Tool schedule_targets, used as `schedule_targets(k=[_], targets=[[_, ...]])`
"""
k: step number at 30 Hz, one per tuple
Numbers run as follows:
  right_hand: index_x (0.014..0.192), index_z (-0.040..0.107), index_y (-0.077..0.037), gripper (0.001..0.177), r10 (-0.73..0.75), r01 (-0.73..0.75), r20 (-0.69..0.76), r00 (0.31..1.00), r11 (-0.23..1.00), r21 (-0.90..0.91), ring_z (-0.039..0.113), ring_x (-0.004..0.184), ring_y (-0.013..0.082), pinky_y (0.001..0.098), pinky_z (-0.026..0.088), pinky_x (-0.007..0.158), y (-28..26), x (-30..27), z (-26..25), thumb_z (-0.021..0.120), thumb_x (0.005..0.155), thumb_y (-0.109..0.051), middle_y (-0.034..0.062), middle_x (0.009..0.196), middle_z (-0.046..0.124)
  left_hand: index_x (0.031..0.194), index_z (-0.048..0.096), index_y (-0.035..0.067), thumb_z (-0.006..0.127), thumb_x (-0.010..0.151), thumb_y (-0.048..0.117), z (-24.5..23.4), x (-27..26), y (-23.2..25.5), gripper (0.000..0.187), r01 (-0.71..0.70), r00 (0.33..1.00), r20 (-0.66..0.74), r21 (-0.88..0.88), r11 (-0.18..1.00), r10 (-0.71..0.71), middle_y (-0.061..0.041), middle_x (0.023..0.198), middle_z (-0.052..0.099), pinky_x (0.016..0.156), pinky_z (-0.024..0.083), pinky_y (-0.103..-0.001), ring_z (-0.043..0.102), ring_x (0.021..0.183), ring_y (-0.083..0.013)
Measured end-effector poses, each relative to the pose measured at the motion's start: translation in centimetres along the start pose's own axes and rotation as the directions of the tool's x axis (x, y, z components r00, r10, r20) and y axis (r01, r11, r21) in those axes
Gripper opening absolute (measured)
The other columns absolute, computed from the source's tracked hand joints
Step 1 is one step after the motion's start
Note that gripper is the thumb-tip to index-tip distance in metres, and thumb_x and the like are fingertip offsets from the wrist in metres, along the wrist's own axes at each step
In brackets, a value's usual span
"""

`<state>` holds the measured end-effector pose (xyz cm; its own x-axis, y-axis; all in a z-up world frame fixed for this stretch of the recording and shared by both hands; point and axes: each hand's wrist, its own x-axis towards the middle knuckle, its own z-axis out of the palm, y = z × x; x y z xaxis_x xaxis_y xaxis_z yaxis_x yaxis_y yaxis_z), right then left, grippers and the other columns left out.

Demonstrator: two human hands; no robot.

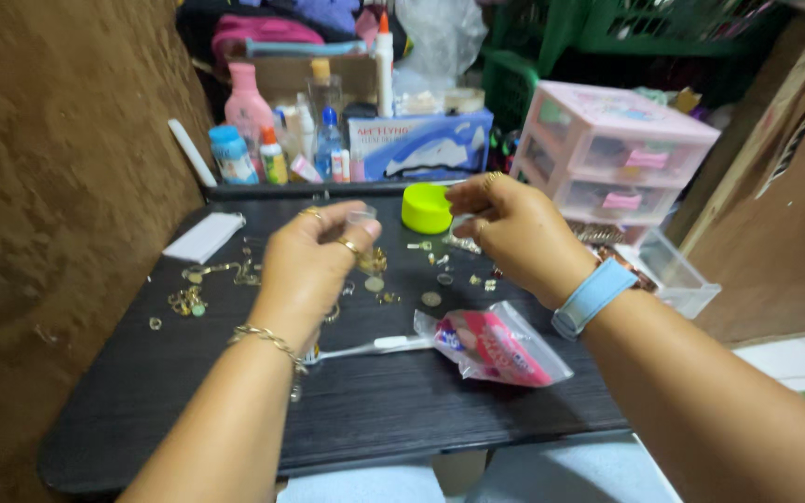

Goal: The person opens a small multi-drawer organizer and removes hair clips and small jewelry pieces, placing them on the table. They then pick up a small notepad, flip through it, and set it aside. The person handles several necklaces and rings, placing some into small plastic bags and others into the organizer drawers.

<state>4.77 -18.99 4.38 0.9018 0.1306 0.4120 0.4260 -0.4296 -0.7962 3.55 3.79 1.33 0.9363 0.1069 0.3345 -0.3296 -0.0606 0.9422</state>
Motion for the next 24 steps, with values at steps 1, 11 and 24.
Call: schedule_targets(k=[1,11,24], targets=[[0.12,0.065,-0.004,0.033,0.082,-0.082,0.007,0.997,0.995,0.053,0.072,0.097,0.0144,0.0272,0.058,0.085,1.0,-0.3,0.4,0.065,0.087,0.0,0.0062,0.112,0.074,0.117,0.074,0.005,0.078,0.084,0.02,-0.4,0.1,-0.3,0.037,-0.001,1.0,-0.007,0.003,1.0,0.001,-0.001,0.1,0.078,0.077,0.055,-0.024,0.069,0.085,-0.0071],[0.098,0.075,-0.002,0.013,0.109,-0.095,0.036,0.993,0.959,-0.266,0.07,0.079,0.0135,0.0285,0.056,0.073,7.6,0.2,2.5,0.075,0.085,-0.007,0.0063,0.087,0.077,0.119,0.074,0.005,0.08,0.084,0.022,-1.2,0.8,-3.9,0.039,-0.046,0.996,-0.073,0.17,0.984,0.06,-0.002,0.098,0.078,0.071,0.057,-0.023,0.07,0.079,-0.0059],[0.12,0.064,0.0,0.034,0.24,-0.241,-0.236,0.942,0.97,0.027,0.069,0.079,0.0156,0.0275,0.058,0.068,8.8,-0.4,0.7,0.058,0.088,0.008,0.0062,0.097,0.068,0.12,0.071,0.003,0.079,0.085,0.014,1.4,0.8,-5.1,0.037,-0.121,0.991,-0.049,0.087,0.989,0.126,-0.006,0.101,0.079,0.075,0.06,-0.023,0.073,0.086,-0.0075]])
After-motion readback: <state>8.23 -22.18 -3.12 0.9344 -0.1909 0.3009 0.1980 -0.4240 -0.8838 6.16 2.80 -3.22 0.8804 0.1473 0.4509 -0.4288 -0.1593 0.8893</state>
